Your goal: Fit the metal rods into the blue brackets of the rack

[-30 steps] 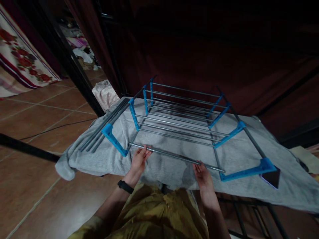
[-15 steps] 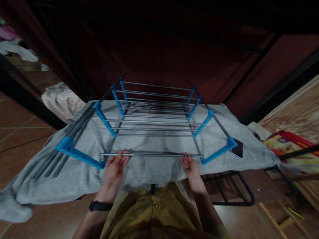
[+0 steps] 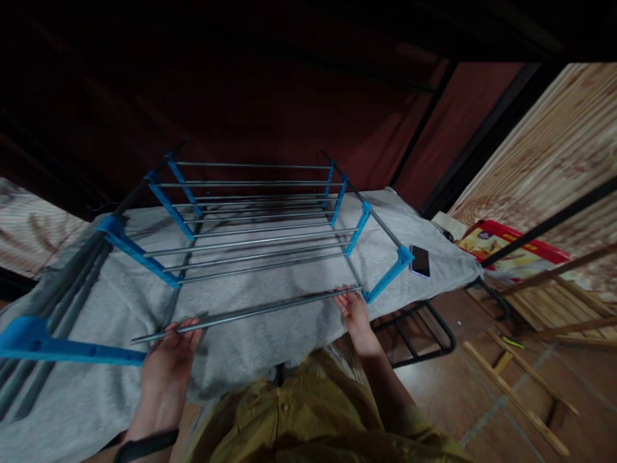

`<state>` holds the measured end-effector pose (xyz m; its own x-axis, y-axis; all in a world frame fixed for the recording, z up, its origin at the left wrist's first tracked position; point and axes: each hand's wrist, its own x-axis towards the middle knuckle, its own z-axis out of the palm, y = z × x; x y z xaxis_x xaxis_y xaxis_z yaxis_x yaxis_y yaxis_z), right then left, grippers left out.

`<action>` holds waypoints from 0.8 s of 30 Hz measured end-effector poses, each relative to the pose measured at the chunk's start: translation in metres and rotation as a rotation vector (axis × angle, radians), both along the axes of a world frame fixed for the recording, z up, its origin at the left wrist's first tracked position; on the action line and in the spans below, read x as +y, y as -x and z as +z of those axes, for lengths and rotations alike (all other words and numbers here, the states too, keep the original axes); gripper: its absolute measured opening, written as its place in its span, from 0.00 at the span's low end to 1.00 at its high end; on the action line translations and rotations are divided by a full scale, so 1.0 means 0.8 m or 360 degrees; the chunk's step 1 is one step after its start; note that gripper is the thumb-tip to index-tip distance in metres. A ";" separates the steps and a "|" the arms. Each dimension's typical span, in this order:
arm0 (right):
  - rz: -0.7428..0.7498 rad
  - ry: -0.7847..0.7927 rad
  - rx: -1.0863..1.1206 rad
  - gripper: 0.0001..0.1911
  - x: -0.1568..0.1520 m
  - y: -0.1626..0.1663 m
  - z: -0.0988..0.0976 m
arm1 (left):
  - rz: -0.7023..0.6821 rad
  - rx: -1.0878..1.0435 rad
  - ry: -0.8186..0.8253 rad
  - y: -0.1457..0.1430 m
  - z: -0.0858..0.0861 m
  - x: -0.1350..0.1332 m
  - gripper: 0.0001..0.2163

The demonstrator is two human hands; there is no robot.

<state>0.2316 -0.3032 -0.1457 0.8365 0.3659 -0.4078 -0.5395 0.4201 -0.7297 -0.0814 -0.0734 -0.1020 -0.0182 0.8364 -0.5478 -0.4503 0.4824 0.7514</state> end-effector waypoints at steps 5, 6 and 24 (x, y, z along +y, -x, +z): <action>-0.0026 0.0012 -0.0040 0.11 -0.007 0.003 0.000 | 0.0009 0.0009 -0.0039 -0.003 0.010 0.001 0.11; -0.0031 0.0013 -0.0050 0.12 -0.009 0.005 0.000 | 0.0005 0.0005 -0.0057 -0.004 0.011 -0.001 0.11; -0.0080 0.0118 -0.0058 0.16 -0.037 0.032 -0.020 | -0.0224 -0.0147 -0.0281 -0.039 0.028 -0.035 0.06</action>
<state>0.2057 -0.3332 -0.1616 0.8678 0.2933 -0.4011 -0.4917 0.3900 -0.7785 -0.0499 -0.1018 -0.0793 0.1489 0.9100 -0.3869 -0.4586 0.4102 0.7883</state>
